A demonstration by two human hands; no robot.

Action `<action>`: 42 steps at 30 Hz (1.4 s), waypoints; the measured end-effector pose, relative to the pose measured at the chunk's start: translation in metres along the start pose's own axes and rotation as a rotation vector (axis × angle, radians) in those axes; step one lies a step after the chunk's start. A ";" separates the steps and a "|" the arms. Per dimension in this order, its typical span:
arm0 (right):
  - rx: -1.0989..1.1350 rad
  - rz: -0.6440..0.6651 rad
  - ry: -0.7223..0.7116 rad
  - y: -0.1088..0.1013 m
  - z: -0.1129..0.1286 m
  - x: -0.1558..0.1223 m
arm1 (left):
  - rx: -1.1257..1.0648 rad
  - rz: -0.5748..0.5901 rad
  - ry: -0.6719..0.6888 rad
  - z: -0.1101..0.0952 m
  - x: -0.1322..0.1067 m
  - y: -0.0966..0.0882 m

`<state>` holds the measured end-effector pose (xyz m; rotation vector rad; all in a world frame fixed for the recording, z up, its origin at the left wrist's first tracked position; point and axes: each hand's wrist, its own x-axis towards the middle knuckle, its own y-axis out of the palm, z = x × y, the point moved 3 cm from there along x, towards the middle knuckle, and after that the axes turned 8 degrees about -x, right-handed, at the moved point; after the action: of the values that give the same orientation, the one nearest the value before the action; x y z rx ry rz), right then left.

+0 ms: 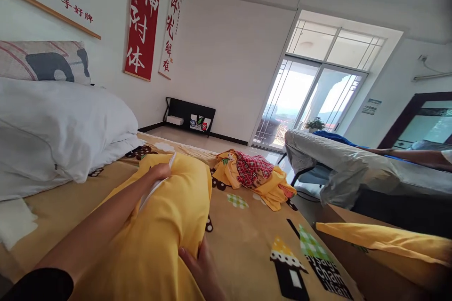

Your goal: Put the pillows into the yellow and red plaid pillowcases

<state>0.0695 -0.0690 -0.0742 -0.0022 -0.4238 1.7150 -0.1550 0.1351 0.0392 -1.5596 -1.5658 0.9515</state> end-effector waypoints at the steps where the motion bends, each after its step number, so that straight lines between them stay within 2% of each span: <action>1: 0.009 -0.011 -0.015 0.002 0.005 0.000 | 0.002 -0.021 0.002 -0.001 -0.001 -0.006; 5: -0.009 -0.020 -0.081 0.016 0.037 0.000 | -0.043 -0.131 0.114 -0.021 -0.005 -0.045; 9: -0.151 -0.013 -0.213 0.040 0.073 0.002 | -0.110 -0.200 0.336 -0.067 -0.020 -0.095; 10: -0.187 0.022 -0.257 0.046 0.081 0.003 | -0.116 -0.212 0.396 -0.079 -0.026 -0.109; 12: -0.236 0.178 -0.333 0.055 0.096 0.003 | -0.095 -0.228 0.512 -0.097 -0.041 -0.133; 14: -0.283 0.360 -0.414 0.054 0.109 -0.001 | -0.043 -0.220 0.589 -0.102 -0.053 -0.141; 16: -0.374 0.461 -0.515 0.039 0.118 -0.004 | 0.003 -0.162 0.612 -0.091 -0.059 -0.125; 17: -0.441 0.446 -0.538 0.026 0.118 -0.004 | 0.015 -0.097 0.620 -0.081 -0.059 -0.106; 18: -0.516 0.389 -0.530 0.011 0.115 -0.001 | 0.018 -0.025 0.625 -0.069 -0.059 -0.081; 20: -0.687 0.217 -0.419 -0.022 0.097 0.008 | 0.013 0.131 0.622 -0.044 -0.055 -0.023; 22: -0.849 0.119 -0.258 -0.052 0.068 0.016 | -0.001 0.097 0.556 -0.025 -0.049 0.021; 24: -0.948 0.174 -0.169 -0.073 0.040 0.019 | -0.008 0.048 0.533 -0.019 -0.044 0.040; 25: -0.975 0.213 -0.162 -0.081 0.031 0.018 | -0.004 0.035 0.540 -0.021 -0.042 0.040; 27: -1.005 0.235 -0.200 -0.095 0.028 0.019 | 0.013 0.011 0.547 -0.028 -0.042 0.026; 29: -1.007 0.174 -0.243 -0.106 0.043 0.029 | 0.005 -0.014 0.518 -0.035 -0.047 0.006; 32: -1.003 0.026 -0.285 -0.113 0.073 0.073 | -0.055 -0.017 0.467 -0.043 -0.060 -0.010; 34: -1.051 -0.034 -0.314 -0.105 0.082 0.108 | -0.038 0.004 0.480 -0.046 -0.068 -0.011; 37: -1.126 0.008 -0.327 -0.077 0.072 0.141 | 0.060 -0.013 0.537 -0.041 -0.074 -0.008; 40: -1.164 0.064 -0.329 -0.052 0.051 0.139 | 0.124 -0.125 0.554 -0.016 -0.077 -0.011; 42: -1.188 0.081 -0.339 -0.048 0.043 0.131 | 0.129 -0.205 0.488 0.009 -0.078 -0.014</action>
<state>0.0793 0.0501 0.0102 -0.5961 -1.6494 1.3103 -0.1690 0.0575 0.0480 -1.3786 -1.2589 0.4982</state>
